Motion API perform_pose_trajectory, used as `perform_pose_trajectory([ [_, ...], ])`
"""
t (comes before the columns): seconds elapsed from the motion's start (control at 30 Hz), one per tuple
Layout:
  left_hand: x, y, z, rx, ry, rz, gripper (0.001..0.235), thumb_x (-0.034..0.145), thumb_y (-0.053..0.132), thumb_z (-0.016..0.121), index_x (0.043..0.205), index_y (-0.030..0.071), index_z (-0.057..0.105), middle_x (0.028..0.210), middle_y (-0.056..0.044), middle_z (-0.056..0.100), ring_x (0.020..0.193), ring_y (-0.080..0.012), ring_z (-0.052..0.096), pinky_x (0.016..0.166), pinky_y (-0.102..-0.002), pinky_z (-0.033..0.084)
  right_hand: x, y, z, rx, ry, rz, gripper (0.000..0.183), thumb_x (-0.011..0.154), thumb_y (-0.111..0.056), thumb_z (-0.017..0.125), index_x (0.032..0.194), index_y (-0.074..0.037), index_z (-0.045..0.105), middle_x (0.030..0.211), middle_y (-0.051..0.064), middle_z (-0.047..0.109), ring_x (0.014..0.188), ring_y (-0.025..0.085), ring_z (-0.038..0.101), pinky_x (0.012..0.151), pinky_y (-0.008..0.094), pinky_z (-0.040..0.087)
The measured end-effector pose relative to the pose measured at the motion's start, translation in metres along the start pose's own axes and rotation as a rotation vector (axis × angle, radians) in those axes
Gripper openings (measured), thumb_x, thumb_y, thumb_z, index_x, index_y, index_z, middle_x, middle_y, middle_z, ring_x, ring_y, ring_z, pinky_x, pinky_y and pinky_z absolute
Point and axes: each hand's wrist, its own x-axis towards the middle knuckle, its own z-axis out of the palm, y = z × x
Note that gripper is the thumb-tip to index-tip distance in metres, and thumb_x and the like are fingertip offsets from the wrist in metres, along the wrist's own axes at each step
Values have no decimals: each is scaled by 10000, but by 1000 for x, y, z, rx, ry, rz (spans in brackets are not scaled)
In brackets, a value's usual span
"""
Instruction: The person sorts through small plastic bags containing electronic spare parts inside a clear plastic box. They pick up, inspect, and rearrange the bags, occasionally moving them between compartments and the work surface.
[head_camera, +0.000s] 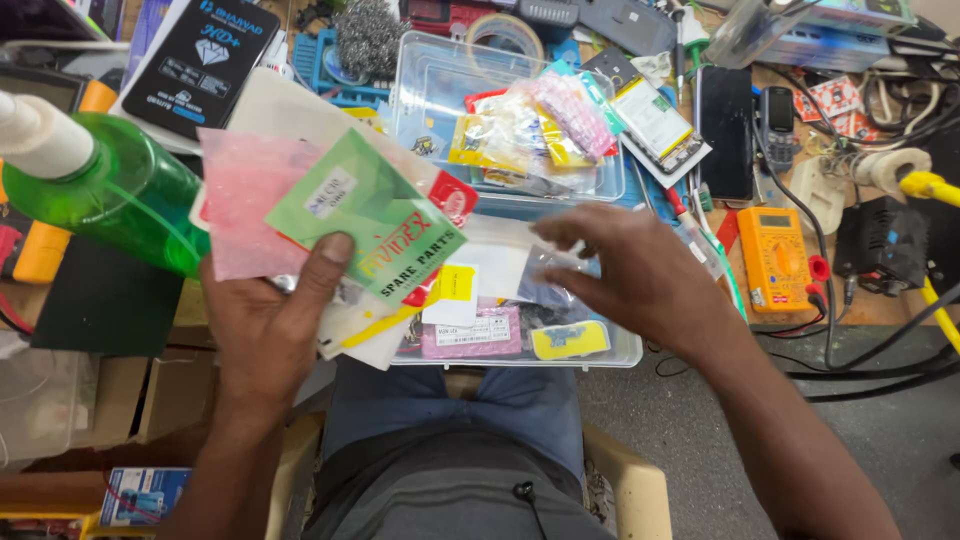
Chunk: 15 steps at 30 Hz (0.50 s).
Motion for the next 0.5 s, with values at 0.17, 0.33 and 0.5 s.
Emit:
perform_pose_trajectory([
  [0.17, -9, -19, -10, -28, 12, -3, 391, 1037, 114, 739, 1360, -34, 576, 1243, -117, 699, 1120, -157, 677, 1003, -331, 556, -2, 16, 22, -213, -209, 69, 779, 740, -325, 826, 1414, -85, 518, 1397, 154, 554, 1238, 349, 560, 997, 441, 469],
  [0.33, -12, -27, -9, 2, 34, -35, 387, 1006, 117, 743, 1330, -31, 590, 1212, -113, 703, 1084, -152, 677, 972, -324, 553, 9, 22, 22, -191, -305, 212, 843, 726, -284, 847, 1485, -171, 499, 1268, 137, 609, 1223, 315, 588, 1029, 414, 479],
  [0.5, -14, -23, -18, 17, 35, -22, 386, 1029, 117, 732, 1354, -29, 584, 1234, -114, 700, 1115, -149, 673, 995, -323, 552, 12, 39, 12, 134, -92, 92, 651, 702, -165, 884, 1291, -78, 619, 1164, 127, 723, 1035, 259, 704, 897, 381, 559],
])
